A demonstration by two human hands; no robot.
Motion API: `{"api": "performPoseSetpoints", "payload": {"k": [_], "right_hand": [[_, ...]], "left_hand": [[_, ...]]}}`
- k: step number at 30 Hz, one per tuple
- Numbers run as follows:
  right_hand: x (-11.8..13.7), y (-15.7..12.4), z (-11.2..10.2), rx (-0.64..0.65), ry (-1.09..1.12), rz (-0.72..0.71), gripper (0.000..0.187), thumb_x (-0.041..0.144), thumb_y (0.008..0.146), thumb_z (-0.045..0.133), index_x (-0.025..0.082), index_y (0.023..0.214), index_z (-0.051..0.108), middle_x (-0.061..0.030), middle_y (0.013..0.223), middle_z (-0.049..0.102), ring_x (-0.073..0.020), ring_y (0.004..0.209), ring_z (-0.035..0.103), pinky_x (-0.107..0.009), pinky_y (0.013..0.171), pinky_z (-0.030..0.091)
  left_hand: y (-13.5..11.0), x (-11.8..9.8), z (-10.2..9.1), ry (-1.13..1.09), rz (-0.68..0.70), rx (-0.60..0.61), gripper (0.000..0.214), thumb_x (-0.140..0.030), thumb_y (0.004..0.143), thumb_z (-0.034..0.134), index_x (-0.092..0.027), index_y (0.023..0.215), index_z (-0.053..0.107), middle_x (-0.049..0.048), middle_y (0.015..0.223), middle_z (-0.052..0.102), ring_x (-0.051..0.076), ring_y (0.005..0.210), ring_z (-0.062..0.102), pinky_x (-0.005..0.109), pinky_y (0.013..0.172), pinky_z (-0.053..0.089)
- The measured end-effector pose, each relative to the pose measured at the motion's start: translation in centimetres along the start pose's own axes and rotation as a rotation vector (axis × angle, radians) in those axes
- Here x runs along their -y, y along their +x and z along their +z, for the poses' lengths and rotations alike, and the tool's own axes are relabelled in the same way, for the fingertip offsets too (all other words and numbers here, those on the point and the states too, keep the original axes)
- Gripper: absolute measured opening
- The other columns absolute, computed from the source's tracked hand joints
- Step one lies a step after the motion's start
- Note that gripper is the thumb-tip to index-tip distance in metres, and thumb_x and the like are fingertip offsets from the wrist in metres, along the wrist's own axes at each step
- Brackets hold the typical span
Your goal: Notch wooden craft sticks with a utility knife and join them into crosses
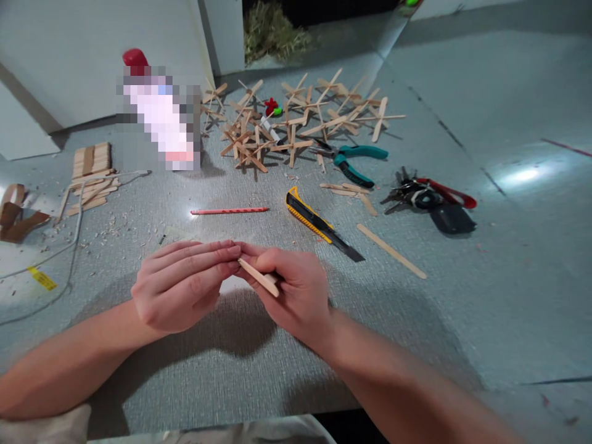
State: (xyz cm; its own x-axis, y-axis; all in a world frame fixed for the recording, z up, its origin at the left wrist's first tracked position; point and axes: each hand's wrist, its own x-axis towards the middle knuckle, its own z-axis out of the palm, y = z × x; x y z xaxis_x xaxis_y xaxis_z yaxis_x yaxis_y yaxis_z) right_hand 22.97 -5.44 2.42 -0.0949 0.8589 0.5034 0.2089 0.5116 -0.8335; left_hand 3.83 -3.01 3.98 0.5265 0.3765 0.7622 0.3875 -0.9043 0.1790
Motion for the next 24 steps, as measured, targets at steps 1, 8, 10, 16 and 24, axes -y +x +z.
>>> {"api": "performPoseSetpoints", "payload": {"k": [1,8,10,16,24], "right_hand": [[0.0,0.0,0.0,0.002,0.001,0.005,0.024,0.031,0.09,0.076,0.028,0.072,0.06,0.0041,0.07,0.076,-0.0176,0.064,0.076,-0.027,0.064,0.064],[-0.6,-0.1,-0.1,0.018,0.09,0.009,0.013,0.019,0.087,0.078,0.027,0.081,0.069,0.0017,0.09,0.081,-0.0189,0.085,0.08,-0.029,0.078,0.066],[-0.8,-0.3,-0.1,0.017,0.1,0.009,0.015,0.015,0.086,0.078,0.027,0.081,0.07,0.0016,0.093,0.082,-0.018,0.086,0.079,-0.028,0.078,0.066],[-0.7,-0.2,-0.3,0.029,0.103,0.046,0.013,0.015,0.088,0.076,0.026,0.082,0.072,0.0004,0.094,0.082,-0.0178,0.085,0.079,-0.027,0.076,0.066],[-1.3,0.3,0.1,0.0,0.336,0.205,0.008,0.033,0.086,0.08,0.029,0.089,0.074,0.0038,0.082,0.079,-0.0129,0.071,0.075,-0.024,0.064,0.064]], "left_hand": [[-0.1,0.0,0.0,-0.009,-0.003,-0.003,0.02,-0.01,0.093,0.058,-0.013,0.107,0.071,0.0101,0.11,0.079,0.019,0.102,0.077,0.028,0.086,0.063],[0.1,0.0,0.4,-0.069,-0.075,-0.054,0.018,-0.012,0.092,0.062,-0.017,0.108,0.07,0.005,0.107,0.08,0.016,0.1,0.077,0.025,0.084,0.062],[0.1,0.1,0.4,-0.059,-0.058,-0.043,0.016,-0.012,0.093,0.062,-0.017,0.106,0.071,0.0062,0.108,0.08,0.017,0.1,0.077,0.026,0.084,0.062],[0.2,0.0,0.5,-0.084,-0.077,-0.059,0.015,-0.009,0.091,0.065,-0.015,0.104,0.07,0.0073,0.106,0.08,0.017,0.099,0.077,0.026,0.085,0.061],[0.6,0.1,0.8,-0.15,-0.156,-0.066,0.013,-0.009,0.091,0.067,-0.019,0.099,0.071,0.0044,0.102,0.078,0.013,0.085,0.074,0.024,0.076,0.06]]}}
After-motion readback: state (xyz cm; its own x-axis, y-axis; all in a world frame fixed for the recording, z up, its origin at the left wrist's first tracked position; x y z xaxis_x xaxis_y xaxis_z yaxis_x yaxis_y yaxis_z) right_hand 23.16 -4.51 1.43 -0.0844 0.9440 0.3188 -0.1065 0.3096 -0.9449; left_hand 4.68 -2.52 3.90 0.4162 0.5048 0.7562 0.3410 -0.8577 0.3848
